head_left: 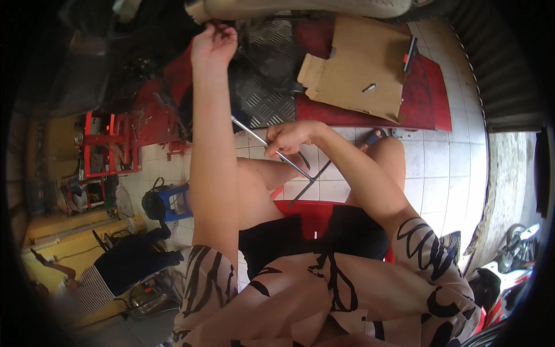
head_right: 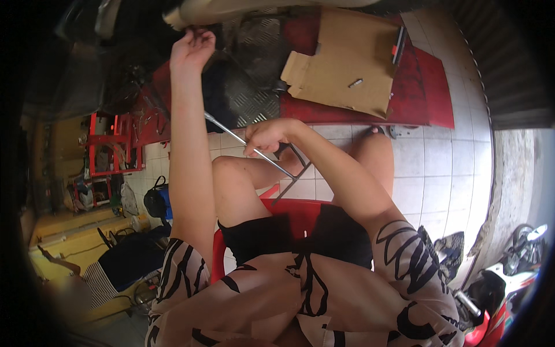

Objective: The person uses a T-handle wrench to loosen and remove bolts from the underside of a motorcycle. They place the removed bolts on a piece of cardboard and continue working on the motorcycle's undercarriage.

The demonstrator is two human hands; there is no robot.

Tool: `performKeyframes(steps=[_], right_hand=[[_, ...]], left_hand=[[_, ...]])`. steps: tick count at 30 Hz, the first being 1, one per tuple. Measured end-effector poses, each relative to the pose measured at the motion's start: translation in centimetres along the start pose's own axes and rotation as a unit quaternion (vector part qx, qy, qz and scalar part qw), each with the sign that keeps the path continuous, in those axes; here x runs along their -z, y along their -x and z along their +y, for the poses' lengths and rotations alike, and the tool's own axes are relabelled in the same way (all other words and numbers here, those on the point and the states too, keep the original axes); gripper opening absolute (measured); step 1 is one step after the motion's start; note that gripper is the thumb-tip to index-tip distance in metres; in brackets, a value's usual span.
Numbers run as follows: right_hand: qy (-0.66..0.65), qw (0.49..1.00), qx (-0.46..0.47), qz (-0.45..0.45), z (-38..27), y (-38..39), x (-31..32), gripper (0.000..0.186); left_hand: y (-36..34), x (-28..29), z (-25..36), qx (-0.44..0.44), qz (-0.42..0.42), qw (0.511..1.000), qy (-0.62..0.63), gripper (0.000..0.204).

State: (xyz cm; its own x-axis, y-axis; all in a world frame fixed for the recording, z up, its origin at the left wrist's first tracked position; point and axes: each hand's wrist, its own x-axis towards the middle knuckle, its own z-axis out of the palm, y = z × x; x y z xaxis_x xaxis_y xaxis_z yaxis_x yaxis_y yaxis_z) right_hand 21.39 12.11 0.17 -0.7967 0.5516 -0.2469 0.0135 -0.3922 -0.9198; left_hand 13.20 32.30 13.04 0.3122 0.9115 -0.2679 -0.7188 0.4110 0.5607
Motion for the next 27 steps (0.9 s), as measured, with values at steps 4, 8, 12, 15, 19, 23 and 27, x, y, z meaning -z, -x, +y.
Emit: performKeyframes(steps=[4, 8, 12, 15, 19, 23, 27], right_hand=[[0.055, 0.998, -0.033, 0.023, 0.1, -0.1, 0.3, 0.018], [0.175, 0.982, -0.027, 0.071, 1.9, -1.4, 0.9, 0.016], [0.175, 0.977, 0.005, 0.120, 3.8, -3.0, 1.4, 0.023], [0.113, 0.970, 0.134, 0.166, 5.2, -3.1, 2.8, 0.024], [-0.079, 0.944, 0.196, 0.254, -0.9, 3.5, 2.5, 0.029], [-0.164, 0.943, 0.173, 0.232, -2.9, 5.8, 3.6, 0.033], [-0.243, 0.920, 0.240, 0.191, -2.6, 6.4, 3.6, 0.038]], left_hand=[[1.9, 1.6, -2.4, 0.000, -0.040, 0.999, 0.037, 0.008], [7.1, 1.8, -10.9, 0.068, -0.055, 0.991, -0.105, 0.010], [10.1, 0.9, -16.1, 0.137, -0.069, 0.925, -0.347, 0.019], [11.8, 0.6, -15.7, 0.013, -0.121, 0.861, -0.495, 0.021], [17.4, 0.8, -11.9, -0.242, -0.210, 0.739, -0.593, 0.022], [22.3, 5.4, -7.1, -0.310, -0.057, 0.646, -0.695, 0.027], [23.8, 10.1, -5.4, -0.163, 0.103, 0.888, -0.418, 0.044]])
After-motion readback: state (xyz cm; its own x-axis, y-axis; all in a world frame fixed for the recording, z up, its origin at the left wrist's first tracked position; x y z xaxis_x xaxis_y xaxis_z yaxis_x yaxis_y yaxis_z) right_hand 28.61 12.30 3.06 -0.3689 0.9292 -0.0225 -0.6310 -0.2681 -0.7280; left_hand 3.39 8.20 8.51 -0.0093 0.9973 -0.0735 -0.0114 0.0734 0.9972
